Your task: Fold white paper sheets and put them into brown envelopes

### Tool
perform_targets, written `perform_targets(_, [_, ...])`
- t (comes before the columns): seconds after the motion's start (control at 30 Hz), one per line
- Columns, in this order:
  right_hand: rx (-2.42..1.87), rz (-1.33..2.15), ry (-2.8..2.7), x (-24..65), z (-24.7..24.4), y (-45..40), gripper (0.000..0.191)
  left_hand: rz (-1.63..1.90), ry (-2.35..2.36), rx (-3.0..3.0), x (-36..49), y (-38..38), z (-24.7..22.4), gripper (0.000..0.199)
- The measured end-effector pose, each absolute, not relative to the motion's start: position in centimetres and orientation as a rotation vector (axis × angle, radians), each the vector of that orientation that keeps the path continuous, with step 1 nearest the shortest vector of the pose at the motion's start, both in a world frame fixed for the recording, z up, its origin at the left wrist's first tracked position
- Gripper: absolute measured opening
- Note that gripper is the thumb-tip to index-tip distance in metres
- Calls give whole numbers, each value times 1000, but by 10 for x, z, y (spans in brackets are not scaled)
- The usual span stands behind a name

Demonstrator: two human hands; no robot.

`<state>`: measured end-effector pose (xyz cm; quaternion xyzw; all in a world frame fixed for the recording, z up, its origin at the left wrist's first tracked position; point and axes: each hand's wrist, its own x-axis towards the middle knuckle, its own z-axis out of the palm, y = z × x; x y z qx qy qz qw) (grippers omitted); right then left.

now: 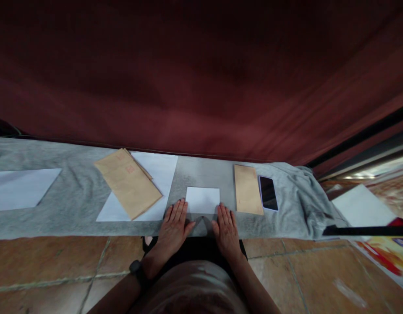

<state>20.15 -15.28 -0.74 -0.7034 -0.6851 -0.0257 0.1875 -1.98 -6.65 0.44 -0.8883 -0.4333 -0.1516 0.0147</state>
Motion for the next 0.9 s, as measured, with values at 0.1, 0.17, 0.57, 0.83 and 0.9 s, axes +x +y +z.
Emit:
perform_targets(0.1, [-1957, -40, -1891, 200, 0, -143, 56, -470, -1339, -2787, -7, -63, 11, 67])
perform_targets(0.17, [-1924, -24, -1902, 196, 5, -132, 55, -461, -1300, -2823, 5, -59, 13, 65])
perform_targets(0.57, [-1984, 82, -1976, 178, 3, -85, 53, -408, -1310, -2847, 35, -31, -8, 63])
perform_targets(0.83, [-2047, -26, -1898, 189, -4, -78, 56, -470, -1420, -2769, 32, -18, -1, 59])
perform_targets(0.9, [-2073, -43, -1882, 192, -5, -77, 56, -484, -1437, -2752, 31, -17, -1, 60])
